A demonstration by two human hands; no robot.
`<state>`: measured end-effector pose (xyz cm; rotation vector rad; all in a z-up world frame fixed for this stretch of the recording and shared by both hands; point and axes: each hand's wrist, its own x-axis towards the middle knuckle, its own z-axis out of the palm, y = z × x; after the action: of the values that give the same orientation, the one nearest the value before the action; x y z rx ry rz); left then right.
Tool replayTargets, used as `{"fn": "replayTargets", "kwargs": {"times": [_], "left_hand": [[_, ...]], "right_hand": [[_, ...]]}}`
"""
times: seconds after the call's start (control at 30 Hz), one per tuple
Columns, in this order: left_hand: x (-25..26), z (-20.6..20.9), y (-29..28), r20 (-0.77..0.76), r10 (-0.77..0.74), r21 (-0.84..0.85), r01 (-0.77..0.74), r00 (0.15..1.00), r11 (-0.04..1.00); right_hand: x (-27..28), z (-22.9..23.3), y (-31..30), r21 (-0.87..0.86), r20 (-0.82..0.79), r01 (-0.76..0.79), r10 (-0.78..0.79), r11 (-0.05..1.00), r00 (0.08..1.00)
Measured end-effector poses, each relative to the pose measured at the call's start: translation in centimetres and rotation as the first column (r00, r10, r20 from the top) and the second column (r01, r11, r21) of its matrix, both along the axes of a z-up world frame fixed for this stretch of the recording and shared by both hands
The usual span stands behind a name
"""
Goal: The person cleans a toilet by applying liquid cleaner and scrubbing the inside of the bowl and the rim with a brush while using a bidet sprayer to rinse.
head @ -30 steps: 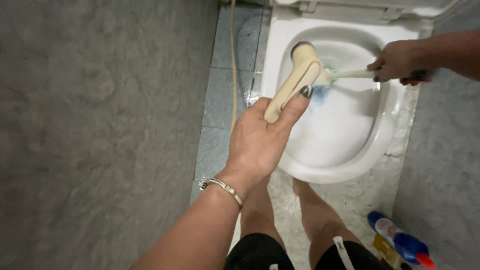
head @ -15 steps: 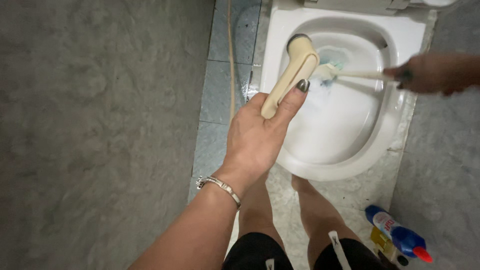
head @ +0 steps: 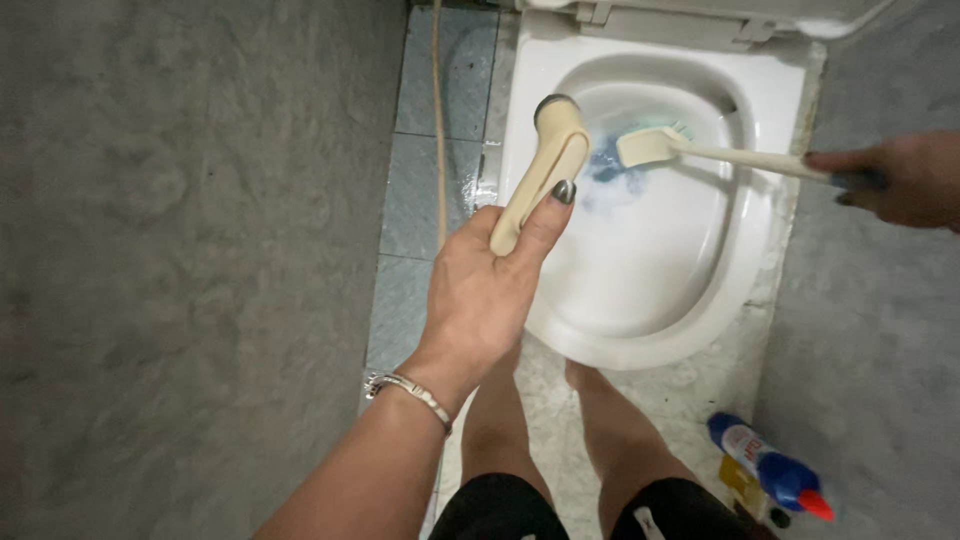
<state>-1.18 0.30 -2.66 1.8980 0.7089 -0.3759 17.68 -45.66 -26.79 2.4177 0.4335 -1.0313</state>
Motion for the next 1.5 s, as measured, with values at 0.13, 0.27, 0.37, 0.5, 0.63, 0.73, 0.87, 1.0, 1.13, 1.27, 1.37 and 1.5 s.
{"fn": "replayTargets", "kwargs": {"times": [0.13, 0.27, 0.37, 0.5, 0.63, 0.73, 0.87, 1.0, 1.13, 1.27, 1.37, 1.5], "left_hand": [[0.1, -0.2, 0.2, -0.022, 0.0, -0.031, 0.0, 1.0, 1.0], [0.0, -0.7, 0.4, 0.013, 0.0, -0.011, 0.0, 1.0, 1.0], [-0.3, -0.9, 0.7, 0.015, 0.023, -0.012, -0.022, 1.0, 1.0], [-0.3, -0.9, 0.8, 0.093, 0.036, -0.029, -0.034, 0.995, 0.999], [-0.4, -0.5, 0.5, 0.047, 0.037, -0.075, -0.034, 0.998, 0.997], [0.0, -0.4, 0.4, -0.025, 0.014, -0.055, -0.015, 1.0, 0.998], [-0.1, -0.4, 0.4, -0.047, 0.012, -0.038, -0.013, 0.999, 0.999], [0.1, -0.5, 0.5, 0.018, 0.028, -0.075, -0.026, 0.999, 0.997], [0.0, -0.3, 0.2, -0.005, 0.01, -0.064, -0.01, 1.0, 0.998], [-0.2, -0.2, 0.1, -0.049, 0.033, -0.041, -0.035, 0.998, 0.999], [-0.6, -0.2, 0.3, 0.023, 0.022, -0.03, -0.022, 0.999, 0.999], [-0.2, 0.0, 0.5, 0.053, 0.026, -0.041, -0.024, 0.998, 0.999]], "right_hand": [[-0.3, 0.9, -2.5, 0.31, 0.13, 0.013, -0.056, 0.951, 0.99], [-1.9, 4.9, 9.2, -0.035, -0.087, 0.263, -0.265, 0.964, 0.96], [-1.3, 7.8, 16.1, -0.06, -0.138, 0.32, -0.325, 0.946, 0.936], [-2.0, 10.2, 12.1, -0.068, -0.109, 0.272, -0.278, 0.96, 0.954], [-3.7, 11.7, 7.5, -0.095, -0.111, 0.244, -0.254, 0.965, 0.961], [-3.9, 11.6, 8.4, -0.081, -0.128, 0.26, -0.269, 0.962, 0.955], [-0.6, 9.3, 15.5, 0.004, -0.196, 0.319, -0.313, 0.948, 0.93], [2.7, 10.2, 16.5, -0.055, -0.167, 0.324, -0.329, 0.944, 0.929], [0.5, 11.4, 11.3, 0.033, -0.085, 0.162, -0.159, 0.986, 0.984], [-9.3, 10.5, 11.1, 0.037, -0.19, 0.183, -0.173, 0.982, 0.966], [-17.1, 12.2, 14.4, 0.226, -0.418, 0.551, -0.431, 0.804, 0.8], [-18.8, 15.4, 15.9, -0.041, -0.478, 0.791, -0.707, 0.611, 0.521]]}}
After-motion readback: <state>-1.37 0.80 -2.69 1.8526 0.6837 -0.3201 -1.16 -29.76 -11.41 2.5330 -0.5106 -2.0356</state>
